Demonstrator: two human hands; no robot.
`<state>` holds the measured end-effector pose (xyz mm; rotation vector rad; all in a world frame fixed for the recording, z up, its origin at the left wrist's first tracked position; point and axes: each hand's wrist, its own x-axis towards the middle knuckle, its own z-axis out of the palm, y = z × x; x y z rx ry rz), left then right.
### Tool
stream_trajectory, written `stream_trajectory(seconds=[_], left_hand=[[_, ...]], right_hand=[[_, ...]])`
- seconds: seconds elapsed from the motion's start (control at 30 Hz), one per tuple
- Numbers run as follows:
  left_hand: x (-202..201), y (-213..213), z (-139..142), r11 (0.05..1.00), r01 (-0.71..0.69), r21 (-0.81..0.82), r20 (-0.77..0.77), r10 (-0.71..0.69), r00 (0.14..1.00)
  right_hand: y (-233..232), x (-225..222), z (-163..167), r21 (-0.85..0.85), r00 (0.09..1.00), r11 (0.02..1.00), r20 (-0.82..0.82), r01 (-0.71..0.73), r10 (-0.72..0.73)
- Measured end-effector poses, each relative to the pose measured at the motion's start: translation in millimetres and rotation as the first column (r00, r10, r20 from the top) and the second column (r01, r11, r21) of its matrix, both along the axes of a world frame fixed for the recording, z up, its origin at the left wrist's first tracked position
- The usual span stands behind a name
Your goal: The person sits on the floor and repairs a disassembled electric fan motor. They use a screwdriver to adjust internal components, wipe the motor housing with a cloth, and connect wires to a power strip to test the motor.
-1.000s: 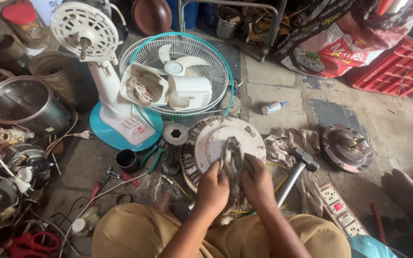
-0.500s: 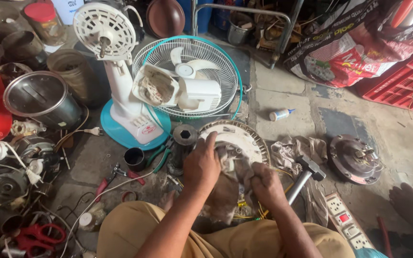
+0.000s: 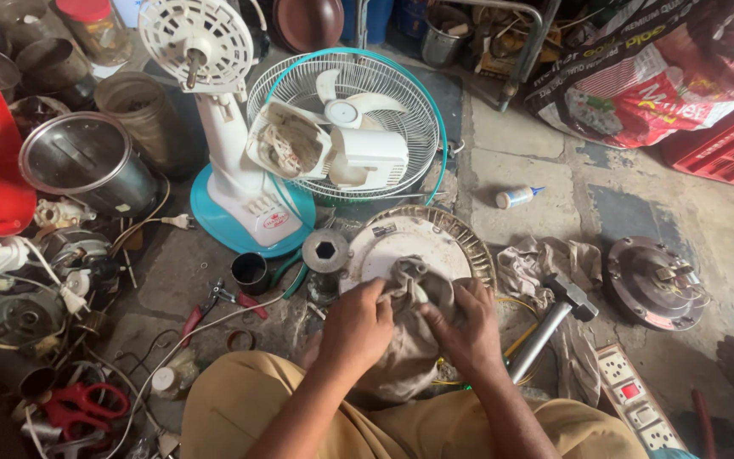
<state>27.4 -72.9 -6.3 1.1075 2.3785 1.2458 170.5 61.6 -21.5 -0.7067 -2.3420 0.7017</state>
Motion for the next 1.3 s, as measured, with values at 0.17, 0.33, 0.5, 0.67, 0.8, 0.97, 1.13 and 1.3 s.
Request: stream_trajectory(seconds=[0.17, 0.33, 0.5, 0.67, 0.8, 0.97, 1.13, 1.3], left_hand=[[5.2, -5.9, 10.0, 0.908, -0.06, 0.414, -0.094, 0.109, 0.99], [24.0, -25.8, -20.1, 0.919, -0.387, 0.08, 0.245, 0.358, 0.901], [9.5, -9.4, -70.4, 0.962, -0.272, 0.038, 0.764, 0.148, 0.629], [44.6, 11.1, -75.1, 0.937, -0.316, 0.149, 0.843, 0.047, 0.536], [66.7, 13.6, -61.8, 0.976, -0.215, 0.03, 0.999, -0.025, 0.024], [56.4, 6.0, -46.4, 0.999, -0.043, -0.014, 0.999, 0.013, -0.032], [61.6, -13.2, -13.1, 0.999, 0.02, 0.03, 0.31, -0.029, 0.95], [39.0, -8.2, 7.4, 0.997, -0.029, 0.07, -0.005, 0.029, 1.0]], right_hand=[[26.6, 4.0, -1.8, -0.422, 0.993, 0.905, 0.114, 0.051, -0.002], [36.7, 13.7, -4.0, -0.347, 0.983, 0.937, 0.183, 0.035, 0.032], [27.8, 16.7, -3.1, -0.019, 0.997, 0.997, -0.012, -0.073, 0.073], [-2.1, 18.0, -11.8, 0.047, 0.987, 0.986, -0.007, 0.162, -0.162], [-32.5, 44.2, -19.5, -0.369, 0.922, 0.845, 0.148, 0.387, -0.358], [-30.0, 80.6, -15.5, -0.799, 0.889, 0.554, -0.056, 0.233, -0.454], [-1.4, 96.1, -24.2, -0.878, 0.904, 0.474, -0.145, 0.07, -0.402], [10.3, 92.2, -44.7, -0.82, 0.905, 0.553, -0.339, -0.149, -0.258]])
